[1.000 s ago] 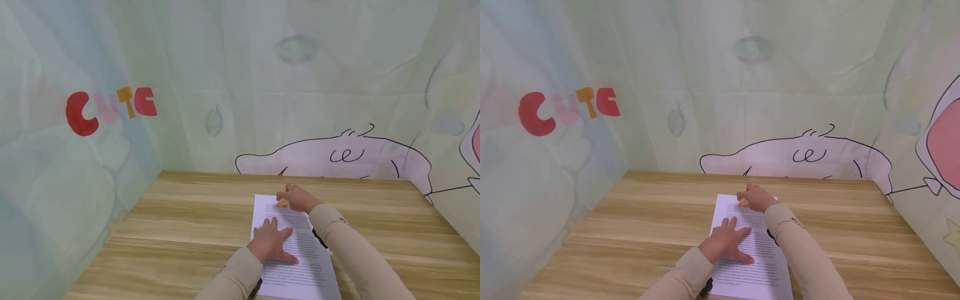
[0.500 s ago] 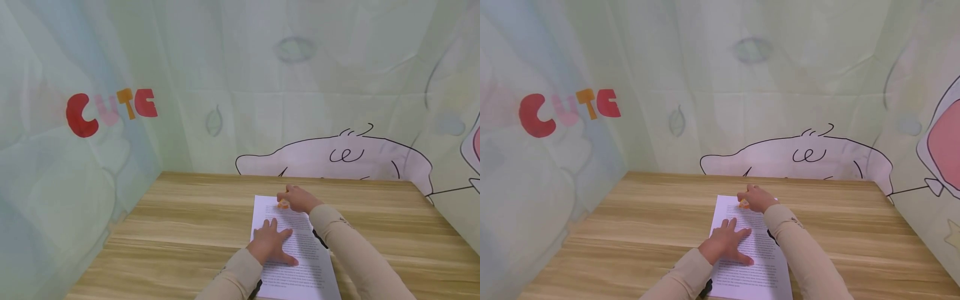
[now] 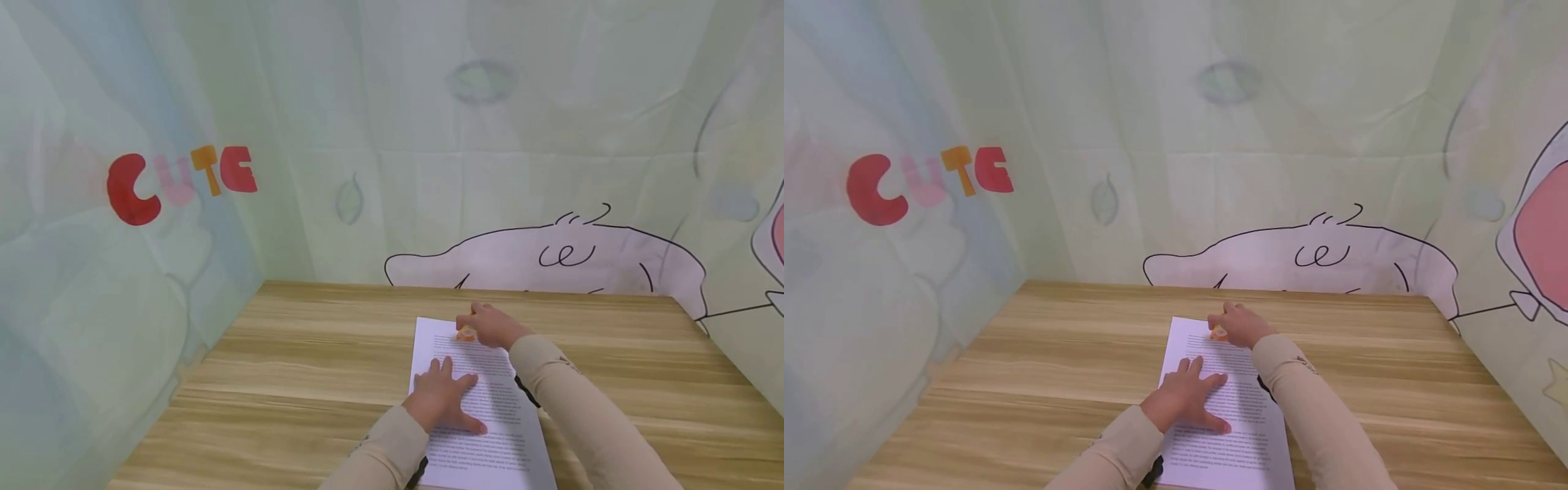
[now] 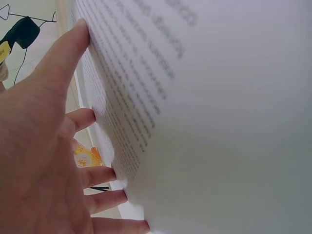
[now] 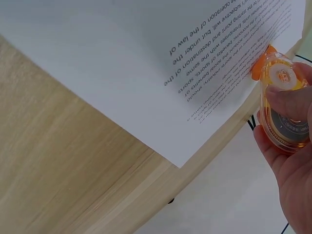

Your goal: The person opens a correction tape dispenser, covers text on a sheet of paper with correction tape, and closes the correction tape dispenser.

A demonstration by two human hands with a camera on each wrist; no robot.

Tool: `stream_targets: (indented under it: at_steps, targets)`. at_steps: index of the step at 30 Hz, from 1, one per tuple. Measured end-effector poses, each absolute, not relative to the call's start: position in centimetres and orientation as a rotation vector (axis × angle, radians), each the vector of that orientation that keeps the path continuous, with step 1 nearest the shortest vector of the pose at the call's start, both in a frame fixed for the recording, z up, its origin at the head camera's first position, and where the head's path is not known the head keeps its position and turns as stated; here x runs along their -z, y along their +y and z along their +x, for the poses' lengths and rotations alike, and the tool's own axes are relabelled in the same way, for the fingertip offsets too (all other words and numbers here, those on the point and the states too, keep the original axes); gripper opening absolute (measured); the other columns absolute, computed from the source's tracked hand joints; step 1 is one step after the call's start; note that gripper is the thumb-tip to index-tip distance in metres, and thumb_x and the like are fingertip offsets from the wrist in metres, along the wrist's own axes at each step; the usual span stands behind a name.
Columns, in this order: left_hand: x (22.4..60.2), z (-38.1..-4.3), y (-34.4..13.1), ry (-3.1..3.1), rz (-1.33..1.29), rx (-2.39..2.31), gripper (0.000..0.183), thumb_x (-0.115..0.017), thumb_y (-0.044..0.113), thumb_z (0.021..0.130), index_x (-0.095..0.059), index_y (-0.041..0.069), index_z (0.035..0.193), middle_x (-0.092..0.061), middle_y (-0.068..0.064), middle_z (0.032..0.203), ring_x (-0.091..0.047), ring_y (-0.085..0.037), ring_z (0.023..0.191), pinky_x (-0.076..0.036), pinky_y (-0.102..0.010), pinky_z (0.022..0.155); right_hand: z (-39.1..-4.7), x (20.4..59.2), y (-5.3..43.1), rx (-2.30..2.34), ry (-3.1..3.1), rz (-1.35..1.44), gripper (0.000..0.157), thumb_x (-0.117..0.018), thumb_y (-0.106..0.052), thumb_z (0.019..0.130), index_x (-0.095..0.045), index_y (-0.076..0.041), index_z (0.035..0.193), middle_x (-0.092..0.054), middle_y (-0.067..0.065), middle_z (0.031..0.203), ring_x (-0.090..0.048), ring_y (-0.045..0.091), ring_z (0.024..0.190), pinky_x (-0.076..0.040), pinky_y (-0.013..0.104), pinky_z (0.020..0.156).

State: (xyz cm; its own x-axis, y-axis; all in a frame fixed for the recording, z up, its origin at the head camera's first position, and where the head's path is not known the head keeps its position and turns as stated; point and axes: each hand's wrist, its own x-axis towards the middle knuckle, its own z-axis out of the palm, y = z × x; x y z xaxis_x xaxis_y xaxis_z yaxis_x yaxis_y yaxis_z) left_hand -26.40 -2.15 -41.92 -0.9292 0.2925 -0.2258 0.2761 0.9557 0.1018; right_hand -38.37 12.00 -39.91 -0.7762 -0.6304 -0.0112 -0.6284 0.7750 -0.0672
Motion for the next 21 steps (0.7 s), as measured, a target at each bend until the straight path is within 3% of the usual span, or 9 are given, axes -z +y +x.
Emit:
stream_targets:
  at_steps: [21]
  targets:
    - [41.8, -26.2, -2.0, 2.868, 0.404, -0.123, 0.084, -0.069, 0.069, 0.06, -0.042, 0.042, 0.135, -0.031, -0.015, 0.147, -0.029, -0.035, 0.135, -0.036, -0.059, 0.098, -38.3, 40.2, 13.4, 0.094, 2.953, -1.069, 0.043, -0.052, 0.01, 0.08, -0.061, -0.025, 0.104, -0.049, 0.009, 0.094, -0.05, 0.024, 0.084, -0.049, 0.041, 0.076]
